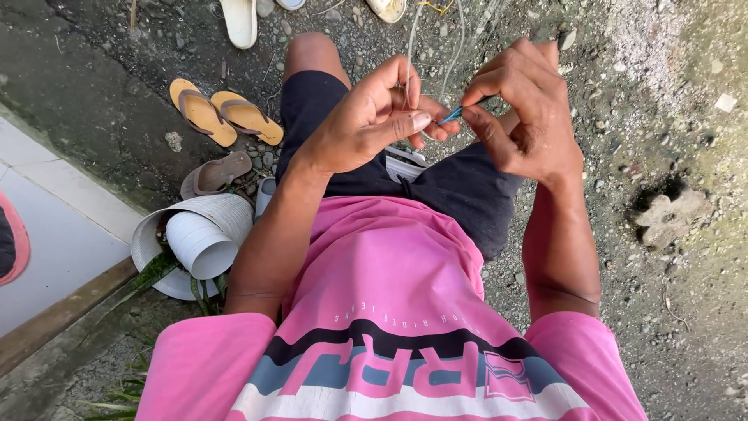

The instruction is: Repairing or weaving a fishing net by tying knots in the mesh using a netting needle

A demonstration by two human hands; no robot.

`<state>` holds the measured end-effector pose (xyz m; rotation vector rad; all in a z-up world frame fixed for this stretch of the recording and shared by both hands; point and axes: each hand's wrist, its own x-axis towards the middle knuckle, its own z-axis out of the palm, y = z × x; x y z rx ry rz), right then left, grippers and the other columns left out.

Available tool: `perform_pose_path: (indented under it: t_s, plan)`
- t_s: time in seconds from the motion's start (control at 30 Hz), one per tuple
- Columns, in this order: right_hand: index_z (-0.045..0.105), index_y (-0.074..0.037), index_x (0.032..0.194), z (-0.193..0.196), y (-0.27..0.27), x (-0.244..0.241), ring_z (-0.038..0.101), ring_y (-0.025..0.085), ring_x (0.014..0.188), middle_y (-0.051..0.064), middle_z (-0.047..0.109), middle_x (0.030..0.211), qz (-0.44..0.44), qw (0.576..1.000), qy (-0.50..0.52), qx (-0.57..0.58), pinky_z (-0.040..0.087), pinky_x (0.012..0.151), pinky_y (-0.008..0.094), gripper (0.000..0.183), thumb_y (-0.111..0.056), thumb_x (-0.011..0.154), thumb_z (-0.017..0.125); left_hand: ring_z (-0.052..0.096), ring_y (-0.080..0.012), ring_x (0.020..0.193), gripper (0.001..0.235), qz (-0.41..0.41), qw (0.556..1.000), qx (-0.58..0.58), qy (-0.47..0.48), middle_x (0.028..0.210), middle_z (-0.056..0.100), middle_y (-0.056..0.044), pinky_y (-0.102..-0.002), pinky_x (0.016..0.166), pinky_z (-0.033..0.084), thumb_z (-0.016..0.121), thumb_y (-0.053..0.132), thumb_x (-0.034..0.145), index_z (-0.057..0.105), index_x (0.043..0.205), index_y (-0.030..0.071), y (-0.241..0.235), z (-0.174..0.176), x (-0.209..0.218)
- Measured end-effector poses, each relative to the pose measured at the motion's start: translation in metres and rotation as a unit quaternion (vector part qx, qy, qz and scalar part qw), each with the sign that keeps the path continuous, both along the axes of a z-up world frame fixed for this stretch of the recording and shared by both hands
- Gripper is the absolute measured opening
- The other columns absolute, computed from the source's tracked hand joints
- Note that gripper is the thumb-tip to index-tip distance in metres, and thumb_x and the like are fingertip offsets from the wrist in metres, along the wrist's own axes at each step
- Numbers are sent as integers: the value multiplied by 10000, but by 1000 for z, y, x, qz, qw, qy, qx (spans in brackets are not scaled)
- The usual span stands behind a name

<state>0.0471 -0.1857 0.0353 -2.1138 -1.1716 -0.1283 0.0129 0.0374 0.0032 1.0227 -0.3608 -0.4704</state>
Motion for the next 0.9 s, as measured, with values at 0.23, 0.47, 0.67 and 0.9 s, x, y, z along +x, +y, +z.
perform_pose_path:
  t_s: [0.23,0.47,0.67,0.9]
  plan:
    - [585,-42,874,0,-4,-6,486,265,823,114,592,864,-81,996,-44,2,280,794,416,53,-45,926,573,660,-221,940,210,-6,1000,2,-2,1053,616,-207,-262,727,548,548,160,947,345,902,129,0,3,1]
    - [628,-78,924,7,8,-38,469,232,793,91,612,894,-210,958,-177,-86,279,728,371,27,-87,941,648,671,-284,1009,222,9,1000,-1,7,1190,597,-273,-264,759,535,543,238,945,348,905,139,-2,3,-2]
    - [610,-16,938,4,11,-42,508,269,799,128,600,895,-187,980,-64,3,304,715,394,88,-85,990,591,670,-240,979,214,14,1000,-3,18,1201,576,-308,-267,770,554,564,230,930,373,908,135,-7,0,-2]
    - [640,-47,883,-10,5,-43,488,241,803,119,595,876,-243,959,-147,-15,292,720,391,73,-109,921,644,643,-274,1030,253,20,1000,-23,7,1229,555,-314,-272,783,524,545,305,942,353,905,144,-7,3,-3]
